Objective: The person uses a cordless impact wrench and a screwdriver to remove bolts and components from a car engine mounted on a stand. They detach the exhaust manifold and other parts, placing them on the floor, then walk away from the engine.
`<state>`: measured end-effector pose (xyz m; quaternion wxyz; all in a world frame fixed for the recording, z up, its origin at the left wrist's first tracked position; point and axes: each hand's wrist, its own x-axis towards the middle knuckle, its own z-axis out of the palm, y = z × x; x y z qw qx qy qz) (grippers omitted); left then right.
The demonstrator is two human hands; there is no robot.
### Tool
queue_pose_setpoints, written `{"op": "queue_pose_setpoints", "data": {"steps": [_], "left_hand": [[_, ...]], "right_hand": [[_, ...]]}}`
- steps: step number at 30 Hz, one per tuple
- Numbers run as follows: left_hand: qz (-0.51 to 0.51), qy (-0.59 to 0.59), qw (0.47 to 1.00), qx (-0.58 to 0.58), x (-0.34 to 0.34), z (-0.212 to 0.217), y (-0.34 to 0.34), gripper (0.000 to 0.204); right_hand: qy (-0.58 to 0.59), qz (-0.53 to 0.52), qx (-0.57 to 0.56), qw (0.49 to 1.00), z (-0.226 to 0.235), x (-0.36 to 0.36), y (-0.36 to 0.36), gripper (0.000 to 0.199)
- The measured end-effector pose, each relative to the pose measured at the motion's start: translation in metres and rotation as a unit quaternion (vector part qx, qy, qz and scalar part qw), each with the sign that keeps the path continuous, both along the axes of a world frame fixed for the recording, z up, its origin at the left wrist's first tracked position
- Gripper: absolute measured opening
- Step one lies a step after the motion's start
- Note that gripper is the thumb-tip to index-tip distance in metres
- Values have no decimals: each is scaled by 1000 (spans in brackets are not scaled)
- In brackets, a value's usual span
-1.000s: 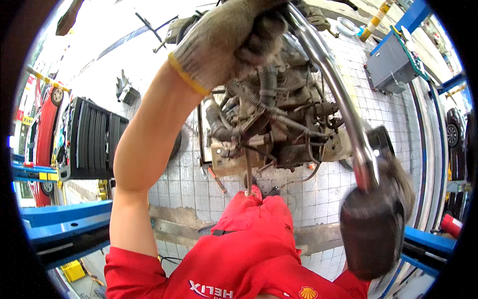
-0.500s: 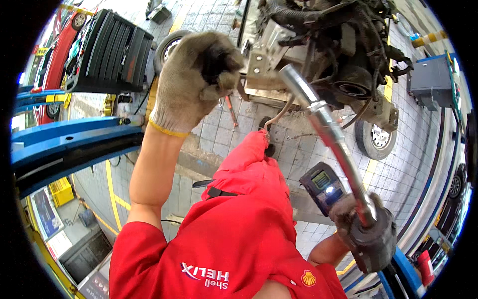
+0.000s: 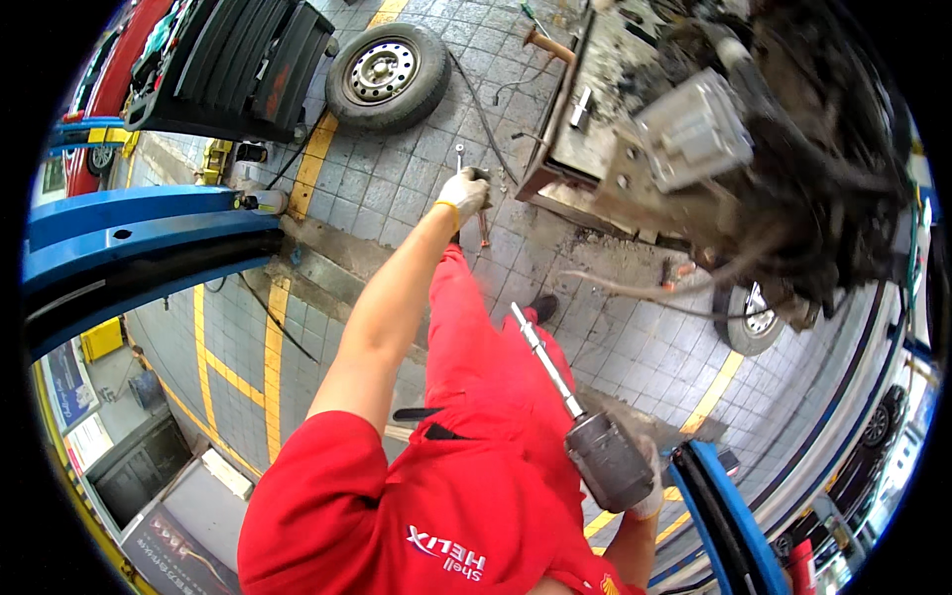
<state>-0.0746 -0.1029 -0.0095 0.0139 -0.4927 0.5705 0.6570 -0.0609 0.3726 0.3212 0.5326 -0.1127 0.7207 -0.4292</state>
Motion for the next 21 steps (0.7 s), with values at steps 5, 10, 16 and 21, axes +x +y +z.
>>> {"op": "queue_pose_setpoints", "data": {"steps": [5,10,16,21], "left_hand": [[-176,-32,975,-132,-49,-129,-33,27],[-274,-82,942,-176,-113,-153,-33,35],[-303,-128,926,-183,-167,-233,-32,38],[-313,-145,918,-197,-188,-238,-20,29]], "right_hand": [[15,30,64,997,-36,11,-60,52],[229,330,85,912,-107,44,-72,60],[54,175,168,969,-121,41,-158,48],[-99,106,183,972,-141,44,-160,52]]}}
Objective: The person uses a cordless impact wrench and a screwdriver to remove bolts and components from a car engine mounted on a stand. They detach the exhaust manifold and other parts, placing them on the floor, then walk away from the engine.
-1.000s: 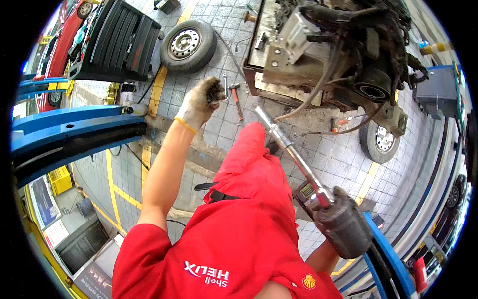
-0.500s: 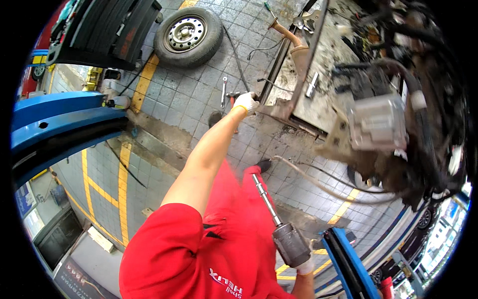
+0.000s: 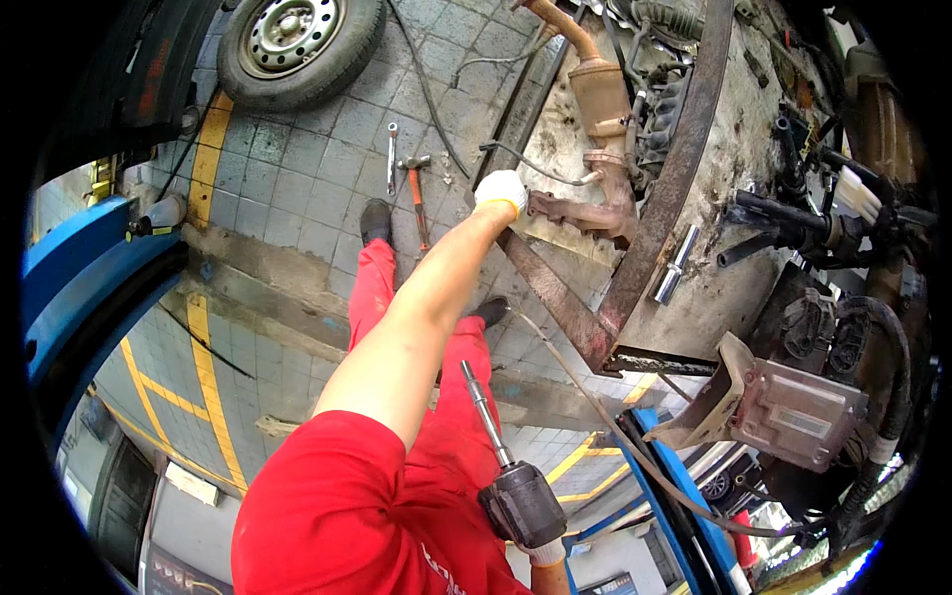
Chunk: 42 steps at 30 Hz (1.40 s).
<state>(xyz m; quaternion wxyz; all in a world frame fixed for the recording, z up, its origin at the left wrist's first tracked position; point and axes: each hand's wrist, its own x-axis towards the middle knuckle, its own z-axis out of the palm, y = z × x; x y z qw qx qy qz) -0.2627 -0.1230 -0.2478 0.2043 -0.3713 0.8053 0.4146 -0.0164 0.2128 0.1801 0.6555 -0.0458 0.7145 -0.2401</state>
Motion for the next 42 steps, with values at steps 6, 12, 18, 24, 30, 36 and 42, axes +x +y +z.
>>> {"op": "queue_pose_setpoints", "data": {"steps": [6,12,18,24,30,36,42], "left_hand": [[22,60,997,-30,8,-4,14,26],[66,113,991,-5,27,4,11,30],[118,99,983,96,87,10,-16,34],[288,122,865,393,162,117,-46,45],[384,192,670,605,270,236,-101,51],[561,279,474,619,276,313,-237,48],[455,417,245,748,213,373,-317,50]], "right_hand": [[-53,-24,52,997,-8,-5,0,56],[-5,-82,66,994,3,-15,-7,59],[103,-69,-28,992,-1,-9,-5,46],[-26,-183,-45,982,9,-13,-54,71],[109,-21,-185,976,23,-40,-179,75],[117,62,-307,942,20,-26,-288,82],[183,123,-354,909,54,-50,-374,76]]}}
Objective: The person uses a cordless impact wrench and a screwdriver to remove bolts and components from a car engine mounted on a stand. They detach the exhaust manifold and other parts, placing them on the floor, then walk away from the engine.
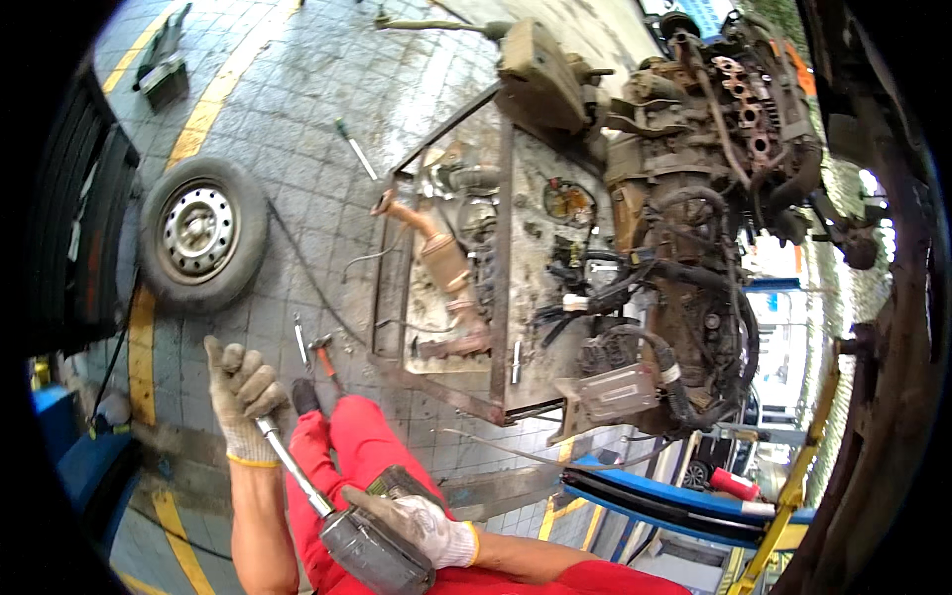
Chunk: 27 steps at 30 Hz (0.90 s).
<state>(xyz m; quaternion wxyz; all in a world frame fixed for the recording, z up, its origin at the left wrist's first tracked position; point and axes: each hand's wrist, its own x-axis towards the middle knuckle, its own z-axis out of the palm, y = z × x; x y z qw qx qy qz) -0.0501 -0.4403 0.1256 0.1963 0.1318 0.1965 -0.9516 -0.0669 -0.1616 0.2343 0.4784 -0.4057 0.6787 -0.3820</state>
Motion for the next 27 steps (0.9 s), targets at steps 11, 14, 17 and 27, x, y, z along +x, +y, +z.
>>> {"op": "queue_pose_setpoints", "data": {"steps": [11,14,17,27], "left_hand": [[-80,145,985,-53,-174,35,-86,50],[-129,97,987,-26,-248,59,-103,51],[-190,-42,979,-59,-322,100,-117,43],[-370,-23,887,-274,-506,247,-81,43]], "right_hand": [[-226,-288,-17,930,-35,-73,-67,65],[-386,-347,24,854,-47,-114,-81,72],[-577,-410,-101,699,-43,-152,-104,75],[17,-477,-103,873,44,-273,-152,85]]}}
